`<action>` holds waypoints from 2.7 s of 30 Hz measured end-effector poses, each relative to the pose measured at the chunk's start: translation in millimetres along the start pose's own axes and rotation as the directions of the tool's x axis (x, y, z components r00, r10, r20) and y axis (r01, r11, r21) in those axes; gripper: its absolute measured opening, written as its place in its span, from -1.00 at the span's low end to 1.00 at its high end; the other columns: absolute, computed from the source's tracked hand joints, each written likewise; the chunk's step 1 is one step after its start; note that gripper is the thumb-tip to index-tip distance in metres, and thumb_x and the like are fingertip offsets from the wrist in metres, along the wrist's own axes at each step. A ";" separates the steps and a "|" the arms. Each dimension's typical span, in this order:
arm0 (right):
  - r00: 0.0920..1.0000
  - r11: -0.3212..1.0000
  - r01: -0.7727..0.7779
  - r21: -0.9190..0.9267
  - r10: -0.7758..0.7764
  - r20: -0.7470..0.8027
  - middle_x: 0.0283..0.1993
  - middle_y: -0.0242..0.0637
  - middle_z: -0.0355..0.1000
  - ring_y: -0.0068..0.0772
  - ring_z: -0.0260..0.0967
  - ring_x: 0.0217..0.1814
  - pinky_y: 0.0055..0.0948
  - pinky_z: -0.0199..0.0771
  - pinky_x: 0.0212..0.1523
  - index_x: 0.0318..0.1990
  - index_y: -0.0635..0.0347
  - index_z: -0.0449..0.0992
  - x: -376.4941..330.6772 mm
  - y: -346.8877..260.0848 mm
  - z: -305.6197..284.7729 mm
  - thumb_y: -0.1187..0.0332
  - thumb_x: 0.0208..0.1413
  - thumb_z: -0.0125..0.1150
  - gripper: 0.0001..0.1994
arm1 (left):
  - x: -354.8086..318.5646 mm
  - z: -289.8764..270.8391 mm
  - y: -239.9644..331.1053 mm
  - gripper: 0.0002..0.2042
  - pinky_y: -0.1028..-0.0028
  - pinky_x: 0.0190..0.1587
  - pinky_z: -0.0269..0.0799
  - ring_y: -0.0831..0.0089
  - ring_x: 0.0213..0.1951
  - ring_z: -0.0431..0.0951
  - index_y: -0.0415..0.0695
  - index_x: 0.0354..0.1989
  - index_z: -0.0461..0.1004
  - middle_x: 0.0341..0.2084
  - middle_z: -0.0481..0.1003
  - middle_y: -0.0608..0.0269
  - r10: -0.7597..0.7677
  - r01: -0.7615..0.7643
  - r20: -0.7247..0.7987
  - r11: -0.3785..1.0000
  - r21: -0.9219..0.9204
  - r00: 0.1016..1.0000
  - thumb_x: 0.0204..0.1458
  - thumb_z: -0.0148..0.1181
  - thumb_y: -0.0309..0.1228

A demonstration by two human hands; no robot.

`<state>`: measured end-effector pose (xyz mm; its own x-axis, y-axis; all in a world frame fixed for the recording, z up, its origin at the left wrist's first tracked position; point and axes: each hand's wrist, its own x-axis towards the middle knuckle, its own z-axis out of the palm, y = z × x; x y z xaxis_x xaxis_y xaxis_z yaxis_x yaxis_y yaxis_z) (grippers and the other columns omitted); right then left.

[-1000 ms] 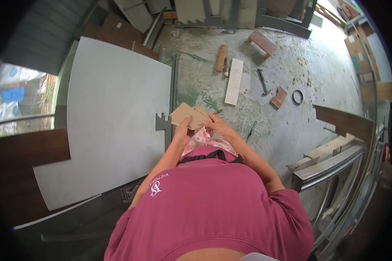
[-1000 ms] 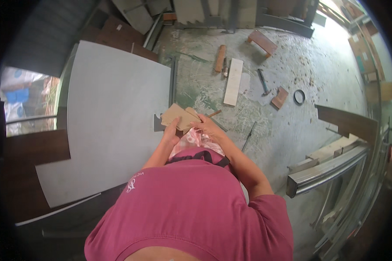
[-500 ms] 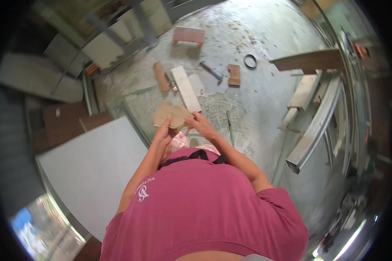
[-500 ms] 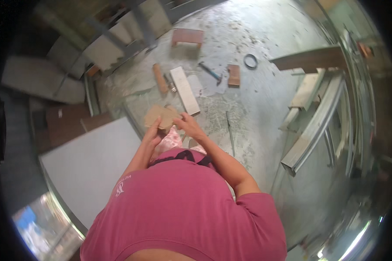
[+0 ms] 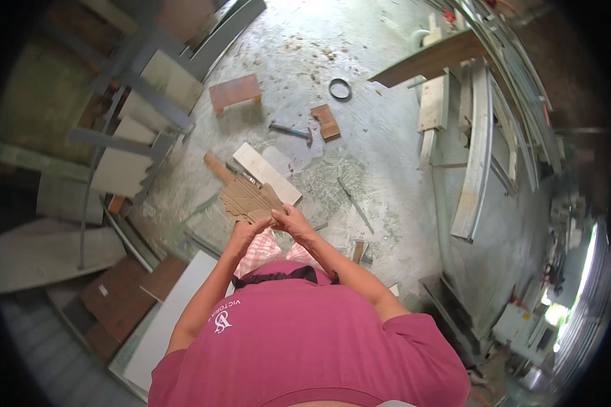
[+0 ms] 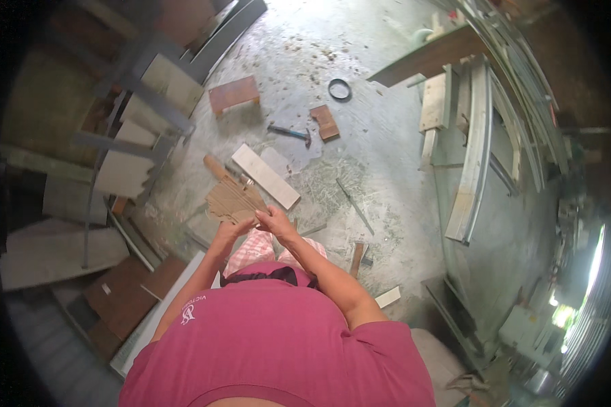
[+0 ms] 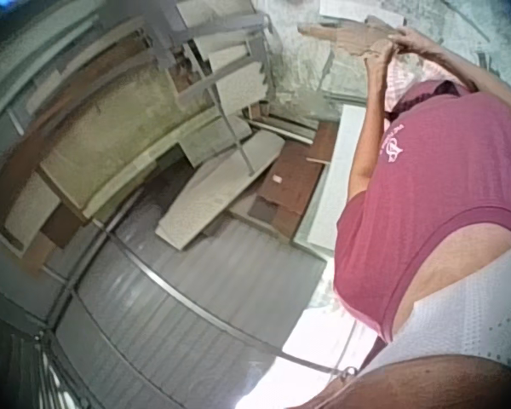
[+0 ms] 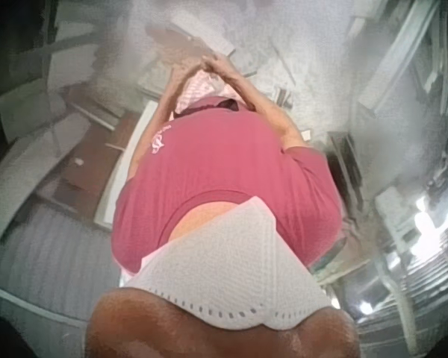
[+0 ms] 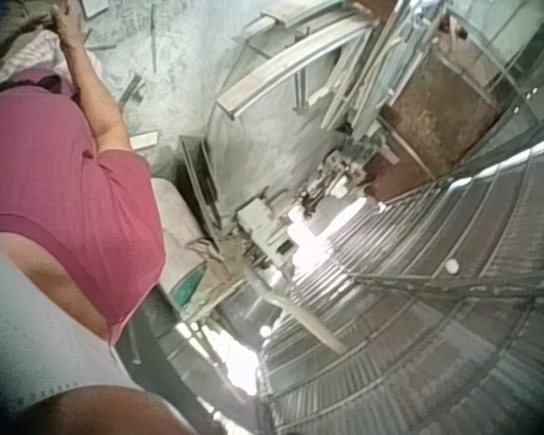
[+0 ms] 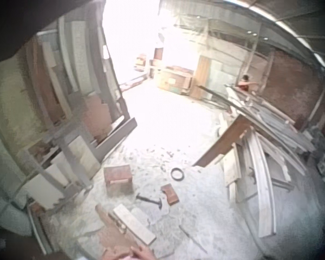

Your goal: The recorder is sanding a dark grey wooden or composite furniture component using sandpaper.

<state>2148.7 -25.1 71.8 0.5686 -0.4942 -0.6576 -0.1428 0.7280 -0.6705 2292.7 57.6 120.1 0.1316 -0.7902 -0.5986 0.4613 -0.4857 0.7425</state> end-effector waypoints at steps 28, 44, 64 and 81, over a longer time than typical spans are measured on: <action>0.469 0.602 0.728 0.327 -0.091 -0.878 -0.34 -0.39 0.32 -0.63 0.28 -0.40 -0.62 0.39 -0.33 -0.15 0.27 0.35 -269.3 174.0 -111.5 -0.03 0.04 0.10 -0.52 | -10.3 272.9 -140.7 -0.49 0.41 -0.31 0.48 0.36 -0.31 0.47 -0.28 -0.03 0.28 -0.25 0.39 0.12 -0.738 -0.113 0.464 0.474 0.873 0.489 0.07 -0.02 -0.05; 0.211 0.928 0.372 0.019 -0.065 -0.975 -0.13 -0.11 0.34 -0.38 0.33 -0.19 -0.42 0.35 -0.23 0.10 0.26 0.18 -231.8 185.6 -88.6 0.19 0.09 0.07 -0.51 | 24.3 234.0 -155.5 -0.57 0.41 -0.36 0.52 0.42 -0.35 0.46 -0.22 -0.08 0.34 -0.31 0.41 0.15 -0.660 -0.393 0.685 0.567 0.723 0.307 0.06 0.00 -0.10; -0.212 0.989 -0.029 -0.144 -0.147 -0.966 0.07 0.08 0.09 0.12 0.08 0.05 -0.10 0.20 -0.06 -0.16 0.31 0.35 -194.0 142.6 -42.2 0.05 -0.05 0.15 -0.53 | 25.1 232.8 -118.6 -0.41 0.41 -0.34 0.42 0.37 -0.19 0.45 -0.08 0.09 0.19 -0.17 0.39 0.14 -0.754 -0.395 0.610 0.498 0.772 0.241 0.10 -0.33 0.14; -0.087 0.994 0.102 -0.024 -0.015 -0.996 -0.33 -0.16 0.45 -0.07 0.40 -0.17 -0.14 0.17 0.06 -0.17 0.18 0.42 -178.5 136.0 -26.7 0.08 -0.03 0.09 -0.62 | 52.6 211.9 -100.9 -0.34 0.34 -0.06 0.28 0.37 -0.15 0.39 -0.22 0.11 0.16 -0.12 0.34 0.14 -0.827 -0.209 0.406 0.350 0.913 0.390 0.06 -0.20 0.15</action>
<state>2006.1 149.5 88.8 -0.8545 -0.4411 -0.2743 -0.1034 0.6620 -0.7423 2067.1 -14.2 77.5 -0.6862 -0.0581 -0.7251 -0.6673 -0.3465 0.6592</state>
